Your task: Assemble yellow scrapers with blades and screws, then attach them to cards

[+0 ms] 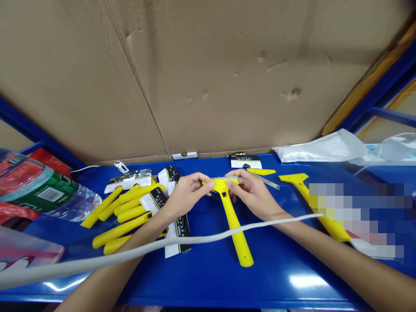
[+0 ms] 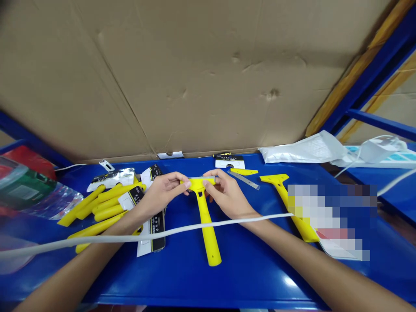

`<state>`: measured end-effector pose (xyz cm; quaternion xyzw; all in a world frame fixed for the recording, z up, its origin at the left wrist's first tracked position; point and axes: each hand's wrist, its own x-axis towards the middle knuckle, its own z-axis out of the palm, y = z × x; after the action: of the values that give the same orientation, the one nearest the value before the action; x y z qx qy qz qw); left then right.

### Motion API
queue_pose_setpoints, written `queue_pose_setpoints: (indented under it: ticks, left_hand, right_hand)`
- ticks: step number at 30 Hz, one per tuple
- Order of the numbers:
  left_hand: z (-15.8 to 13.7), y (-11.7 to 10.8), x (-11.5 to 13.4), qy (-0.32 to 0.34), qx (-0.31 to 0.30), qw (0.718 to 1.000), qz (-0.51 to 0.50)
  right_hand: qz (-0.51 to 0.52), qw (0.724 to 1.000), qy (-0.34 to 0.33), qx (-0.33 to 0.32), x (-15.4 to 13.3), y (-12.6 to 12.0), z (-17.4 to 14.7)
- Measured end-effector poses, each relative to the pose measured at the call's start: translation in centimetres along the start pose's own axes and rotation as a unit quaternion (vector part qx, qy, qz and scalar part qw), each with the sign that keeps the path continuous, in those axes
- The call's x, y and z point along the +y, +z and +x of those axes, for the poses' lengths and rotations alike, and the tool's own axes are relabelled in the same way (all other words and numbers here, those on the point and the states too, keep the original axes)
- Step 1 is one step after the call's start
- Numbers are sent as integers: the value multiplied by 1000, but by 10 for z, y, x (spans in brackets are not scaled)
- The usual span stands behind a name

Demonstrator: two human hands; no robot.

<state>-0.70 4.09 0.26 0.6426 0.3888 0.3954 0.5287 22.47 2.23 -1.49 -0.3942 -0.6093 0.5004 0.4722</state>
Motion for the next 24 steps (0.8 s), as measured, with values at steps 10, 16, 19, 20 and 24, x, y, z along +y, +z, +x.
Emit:
queue_pose_setpoints:
  ticks: [10,16,19,20,24]
  left_hand:
    - [-2,-2,6,-26,8,998,-49]
    - [-3,-7,11,-56,-13,997,-60]
    - [-2,-10,14,-77,-27,995,-55]
    - [-1,-11,15,-82,-33,995,-51]
    - [-2,-12,20,-98,-51,993,-44]
  right_hand:
    - [14,1000,11,6,6,0,-1]
    - [-7,1000,19,4,4,1,-2]
    - [-29,999,27,-4,2,0,-3]
    - [-34,999,30,-6,1,-1,-3]
    - [-27,999,43,-11,1,-1,-3]
